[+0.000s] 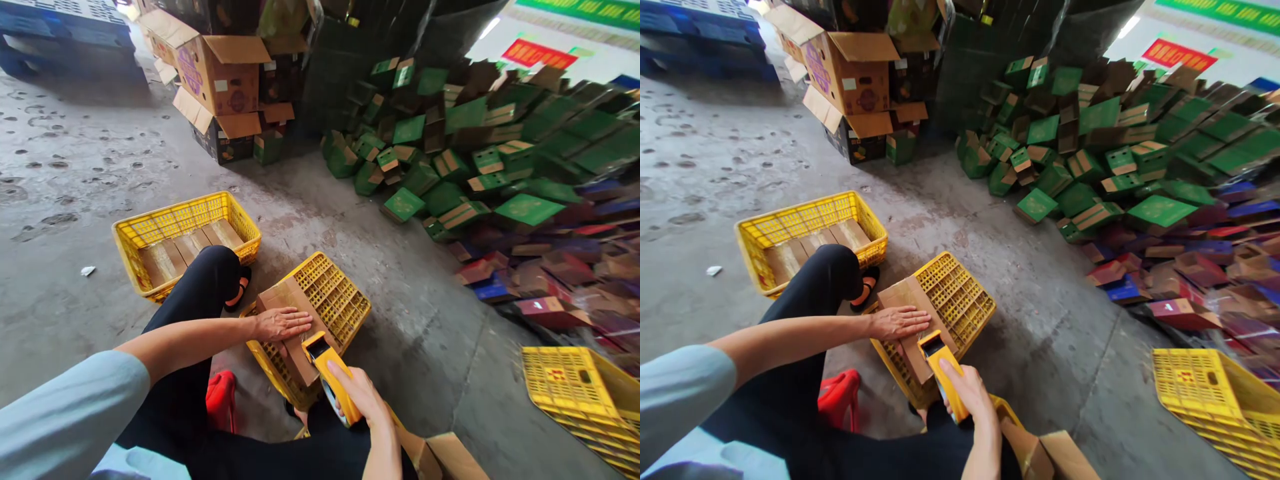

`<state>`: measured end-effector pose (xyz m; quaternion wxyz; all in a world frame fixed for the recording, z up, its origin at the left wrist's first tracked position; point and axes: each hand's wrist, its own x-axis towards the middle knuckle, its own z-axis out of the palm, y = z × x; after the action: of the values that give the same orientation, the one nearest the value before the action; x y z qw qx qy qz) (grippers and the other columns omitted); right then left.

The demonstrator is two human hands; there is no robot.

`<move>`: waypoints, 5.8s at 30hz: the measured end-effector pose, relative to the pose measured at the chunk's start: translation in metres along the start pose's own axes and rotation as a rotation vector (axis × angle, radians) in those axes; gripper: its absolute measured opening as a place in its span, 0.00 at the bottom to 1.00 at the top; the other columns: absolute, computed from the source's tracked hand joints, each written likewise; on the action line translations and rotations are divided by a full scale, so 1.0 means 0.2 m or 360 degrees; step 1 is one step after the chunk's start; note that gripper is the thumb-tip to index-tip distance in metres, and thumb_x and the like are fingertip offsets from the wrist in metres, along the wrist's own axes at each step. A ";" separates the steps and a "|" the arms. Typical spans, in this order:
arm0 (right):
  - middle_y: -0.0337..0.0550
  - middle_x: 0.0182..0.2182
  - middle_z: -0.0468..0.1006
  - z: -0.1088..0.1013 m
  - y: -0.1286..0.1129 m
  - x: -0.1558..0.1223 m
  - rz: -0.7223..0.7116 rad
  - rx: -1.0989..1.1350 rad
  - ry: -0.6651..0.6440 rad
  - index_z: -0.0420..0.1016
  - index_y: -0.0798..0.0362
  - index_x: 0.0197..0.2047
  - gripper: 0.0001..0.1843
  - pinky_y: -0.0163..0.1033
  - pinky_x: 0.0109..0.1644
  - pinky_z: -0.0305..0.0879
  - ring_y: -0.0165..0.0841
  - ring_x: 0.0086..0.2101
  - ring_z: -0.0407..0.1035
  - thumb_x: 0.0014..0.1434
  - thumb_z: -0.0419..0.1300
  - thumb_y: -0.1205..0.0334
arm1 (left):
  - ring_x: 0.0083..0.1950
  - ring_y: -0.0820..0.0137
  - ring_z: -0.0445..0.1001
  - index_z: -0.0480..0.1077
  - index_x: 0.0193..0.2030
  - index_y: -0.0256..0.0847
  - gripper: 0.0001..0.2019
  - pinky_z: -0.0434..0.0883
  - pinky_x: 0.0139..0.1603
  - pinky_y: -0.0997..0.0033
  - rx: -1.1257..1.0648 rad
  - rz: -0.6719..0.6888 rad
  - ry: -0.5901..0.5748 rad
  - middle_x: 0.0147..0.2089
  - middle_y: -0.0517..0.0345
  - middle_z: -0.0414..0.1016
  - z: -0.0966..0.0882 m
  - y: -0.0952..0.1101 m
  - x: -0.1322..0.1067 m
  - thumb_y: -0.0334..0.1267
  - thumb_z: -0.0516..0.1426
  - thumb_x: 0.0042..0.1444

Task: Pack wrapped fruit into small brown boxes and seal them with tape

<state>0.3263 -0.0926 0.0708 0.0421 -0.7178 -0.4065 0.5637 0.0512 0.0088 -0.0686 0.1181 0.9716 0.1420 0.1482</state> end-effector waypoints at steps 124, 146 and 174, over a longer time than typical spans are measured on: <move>0.47 0.19 0.80 0.11 0.10 0.07 -0.0127 0.0397 0.0163 0.77 0.54 0.37 0.27 0.40 0.26 0.75 0.42 0.22 0.78 0.60 0.61 0.35 | 0.82 0.56 0.42 0.40 0.81 0.38 0.47 0.43 0.80 0.50 -0.0134 -0.0009 -0.0358 0.81 0.41 0.42 -0.06 -0.17 0.17 0.59 0.55 0.66; 0.52 0.22 0.80 0.11 0.15 -0.01 -0.0172 0.0299 0.0218 0.76 0.53 0.32 0.26 0.43 0.28 0.76 0.41 0.21 0.77 0.64 0.58 0.37 | 0.82 0.61 0.43 0.40 0.81 0.48 0.40 0.43 0.80 0.51 -0.0166 0.0050 -0.0440 0.82 0.49 0.43 -0.02 -0.07 0.18 0.43 0.56 0.68; 0.53 0.18 0.78 0.12 0.19 0.00 -0.0161 0.0225 0.0163 0.75 0.53 0.24 0.29 0.41 0.24 0.73 0.38 0.18 0.73 0.67 0.55 0.40 | 0.82 0.53 0.43 0.38 0.81 0.48 0.48 0.43 0.78 0.41 -0.0293 -0.0010 -0.0483 0.82 0.44 0.41 -0.04 -0.04 0.19 0.50 0.61 0.62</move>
<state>0.3266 -0.1272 0.0435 0.1416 -0.7196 -0.3988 0.5506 0.0804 0.0303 -0.0532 0.2271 0.9674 0.1114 0.0118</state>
